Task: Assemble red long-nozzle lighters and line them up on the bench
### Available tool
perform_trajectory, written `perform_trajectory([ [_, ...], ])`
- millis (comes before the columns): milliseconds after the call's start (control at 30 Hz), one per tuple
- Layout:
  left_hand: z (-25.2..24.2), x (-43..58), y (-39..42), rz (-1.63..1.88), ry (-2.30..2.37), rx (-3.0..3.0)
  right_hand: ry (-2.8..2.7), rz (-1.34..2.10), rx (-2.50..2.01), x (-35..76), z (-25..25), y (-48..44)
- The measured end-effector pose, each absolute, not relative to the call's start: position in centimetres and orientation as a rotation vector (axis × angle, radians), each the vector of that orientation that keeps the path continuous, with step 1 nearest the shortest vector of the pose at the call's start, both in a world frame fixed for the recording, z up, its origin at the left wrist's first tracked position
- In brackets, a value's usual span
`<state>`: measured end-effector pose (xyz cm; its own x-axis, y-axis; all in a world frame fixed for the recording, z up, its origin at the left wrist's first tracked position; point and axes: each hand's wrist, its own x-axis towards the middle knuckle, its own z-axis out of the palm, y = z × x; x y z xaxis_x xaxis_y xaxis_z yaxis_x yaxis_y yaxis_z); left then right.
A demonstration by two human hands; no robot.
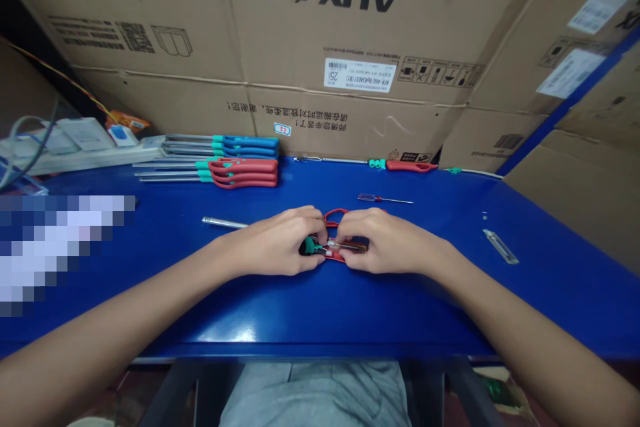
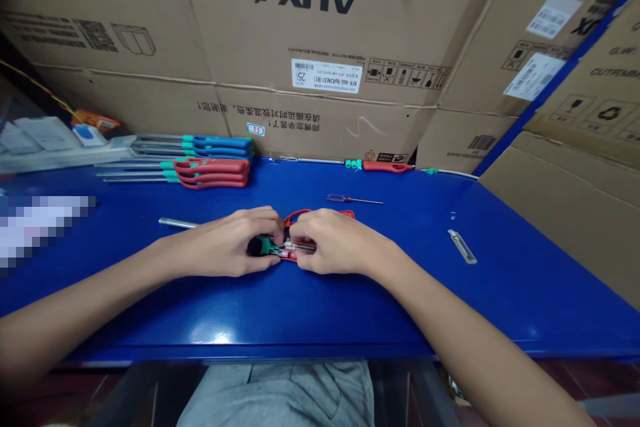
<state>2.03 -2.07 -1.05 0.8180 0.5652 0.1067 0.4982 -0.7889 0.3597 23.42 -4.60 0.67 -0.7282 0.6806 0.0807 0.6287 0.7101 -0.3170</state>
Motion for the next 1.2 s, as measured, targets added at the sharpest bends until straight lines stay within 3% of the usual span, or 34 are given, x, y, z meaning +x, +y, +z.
perform_trajectory([
  [1200,-0.83,2.05,-1.82,0.292,0.623,2.775,-2.722,0.478,-1.049,23.83,-0.03,-4.14],
])
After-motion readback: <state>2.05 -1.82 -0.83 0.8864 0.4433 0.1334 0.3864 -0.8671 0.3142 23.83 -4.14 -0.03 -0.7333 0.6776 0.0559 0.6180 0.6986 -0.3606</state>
